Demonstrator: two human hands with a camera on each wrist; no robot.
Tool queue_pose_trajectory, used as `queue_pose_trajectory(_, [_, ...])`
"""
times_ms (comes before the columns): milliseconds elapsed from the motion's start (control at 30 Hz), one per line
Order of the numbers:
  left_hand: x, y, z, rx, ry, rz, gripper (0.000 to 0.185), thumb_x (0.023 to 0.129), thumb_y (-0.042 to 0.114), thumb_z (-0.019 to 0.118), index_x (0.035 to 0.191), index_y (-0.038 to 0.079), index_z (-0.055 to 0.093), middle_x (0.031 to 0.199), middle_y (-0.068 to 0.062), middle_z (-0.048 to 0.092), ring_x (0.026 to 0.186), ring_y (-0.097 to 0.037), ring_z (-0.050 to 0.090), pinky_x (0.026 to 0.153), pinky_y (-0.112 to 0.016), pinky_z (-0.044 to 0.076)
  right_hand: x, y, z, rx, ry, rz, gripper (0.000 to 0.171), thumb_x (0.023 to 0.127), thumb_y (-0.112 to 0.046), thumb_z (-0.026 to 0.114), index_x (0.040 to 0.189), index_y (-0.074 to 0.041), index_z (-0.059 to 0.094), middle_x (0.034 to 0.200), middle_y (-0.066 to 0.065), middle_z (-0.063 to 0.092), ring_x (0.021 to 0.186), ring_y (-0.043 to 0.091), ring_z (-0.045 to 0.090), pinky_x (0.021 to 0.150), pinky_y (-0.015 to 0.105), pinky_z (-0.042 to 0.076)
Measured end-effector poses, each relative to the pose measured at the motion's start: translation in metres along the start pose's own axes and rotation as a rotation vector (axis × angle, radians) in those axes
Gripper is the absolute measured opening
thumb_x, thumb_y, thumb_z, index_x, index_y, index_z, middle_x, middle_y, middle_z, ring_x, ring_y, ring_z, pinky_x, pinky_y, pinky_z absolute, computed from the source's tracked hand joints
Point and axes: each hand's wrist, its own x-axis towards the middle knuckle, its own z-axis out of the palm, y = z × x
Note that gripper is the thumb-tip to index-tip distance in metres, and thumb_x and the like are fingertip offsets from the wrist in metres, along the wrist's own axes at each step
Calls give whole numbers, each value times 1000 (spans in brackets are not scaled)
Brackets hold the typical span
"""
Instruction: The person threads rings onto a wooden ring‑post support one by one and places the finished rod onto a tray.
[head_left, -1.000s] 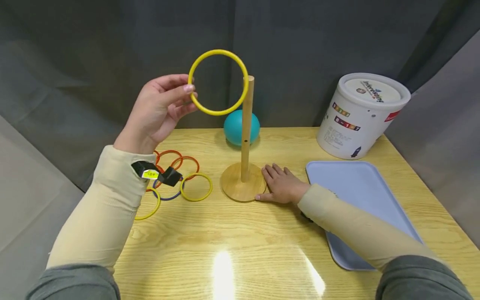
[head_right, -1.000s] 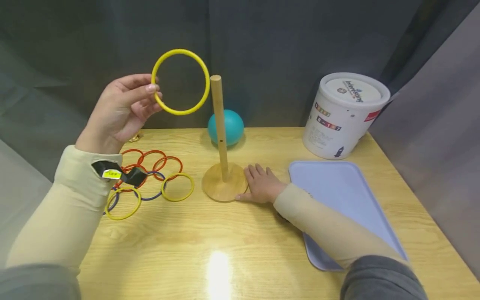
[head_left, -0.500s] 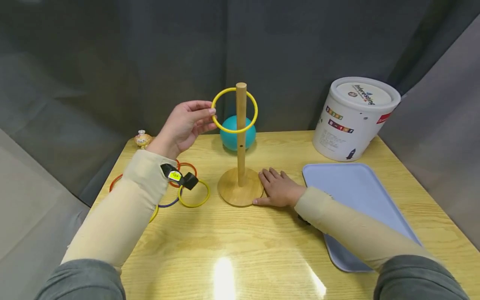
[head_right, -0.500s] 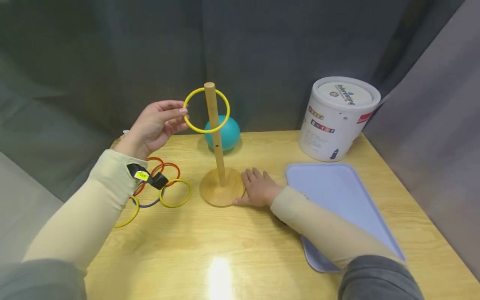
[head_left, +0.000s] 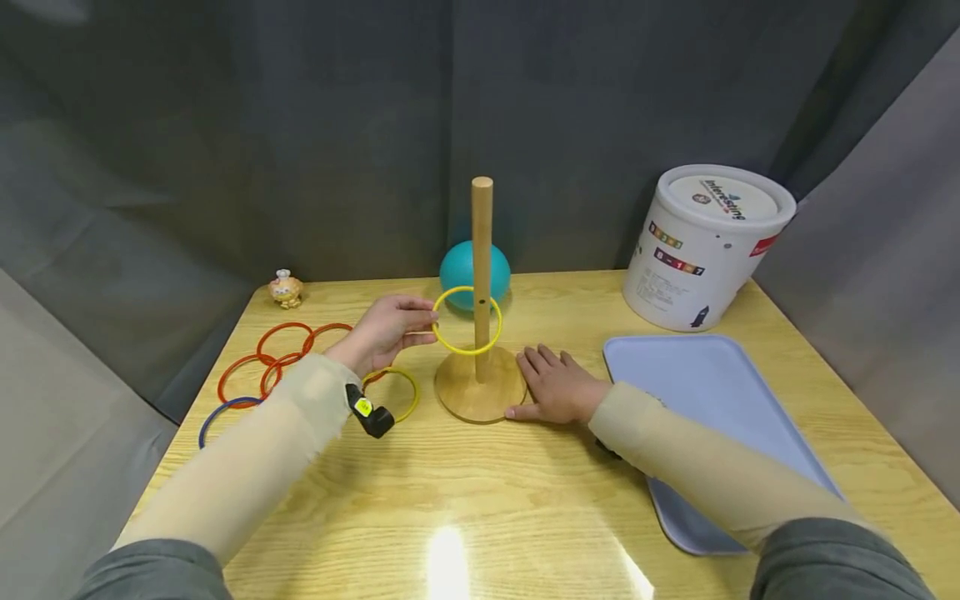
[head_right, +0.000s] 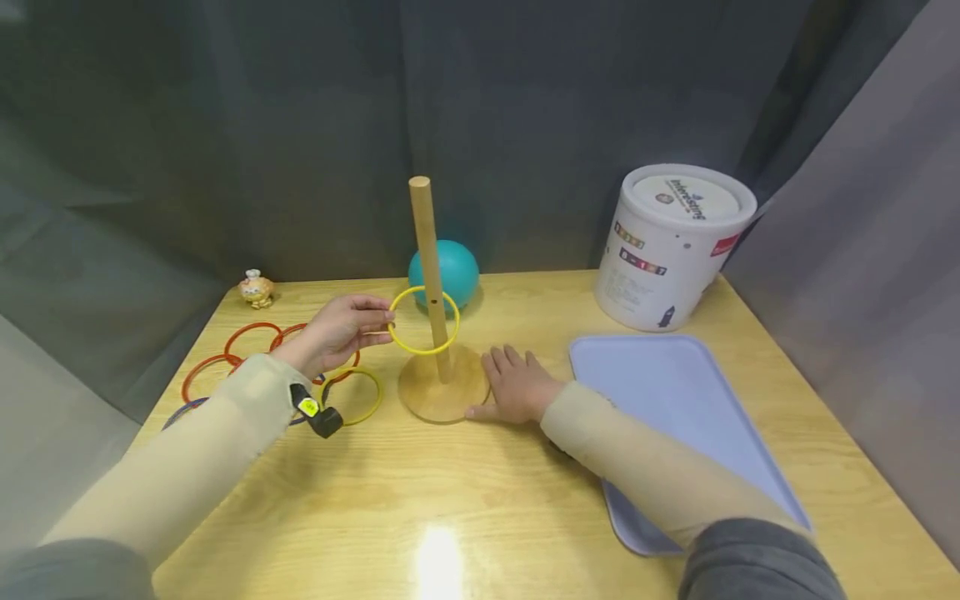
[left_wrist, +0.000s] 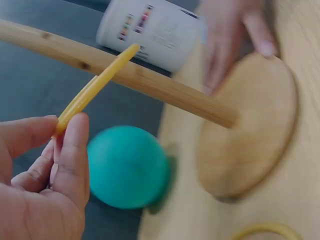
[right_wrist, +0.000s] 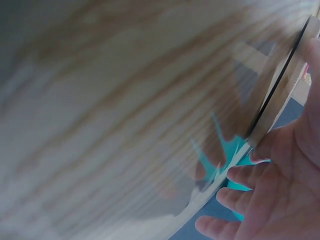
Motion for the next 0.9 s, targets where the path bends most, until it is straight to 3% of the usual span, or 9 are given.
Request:
queue_pose_trajectory(267, [11,-41,-4,42,2,-104,29,104,-2,57,131,-13,55,115,-18,56,86,-17,63,85,-30,60,1,3,6,3,1,10,101,100,-70,47,161,6,19,165,29,20,153,47,15,118,67,22])
queue_pose_trajectory(400, [15,-55,-5,47,-4,-137,36,105,-2,56,138,-15,50,119,-20,56,82,-15,64,82,-29,60,2,3,7,1,1,7,101,100,-70,47,161,6,19,165,29,20,153,47,15,118,67,22])
queue_pose_trajectory(700, [13,-76,-3,96,-21,-176,37,103,-3,59,135,-17,51,113,-18,61,78,-14,64,75,-25,61,2,1,11,-8,-15,9,101,100,-72,44,162,4,19,166,27,19,153,47,14,119,66,22])
queue_pose_trajectory(900, [11,-80,-1,123,-27,-185,33,102,-2,61,132,-16,55,109,-18,63,77,-13,64,77,-25,61,0,1,6,-25,-5,12,100,100,-71,46,161,5,22,165,27,22,152,47,17,118,67,24])
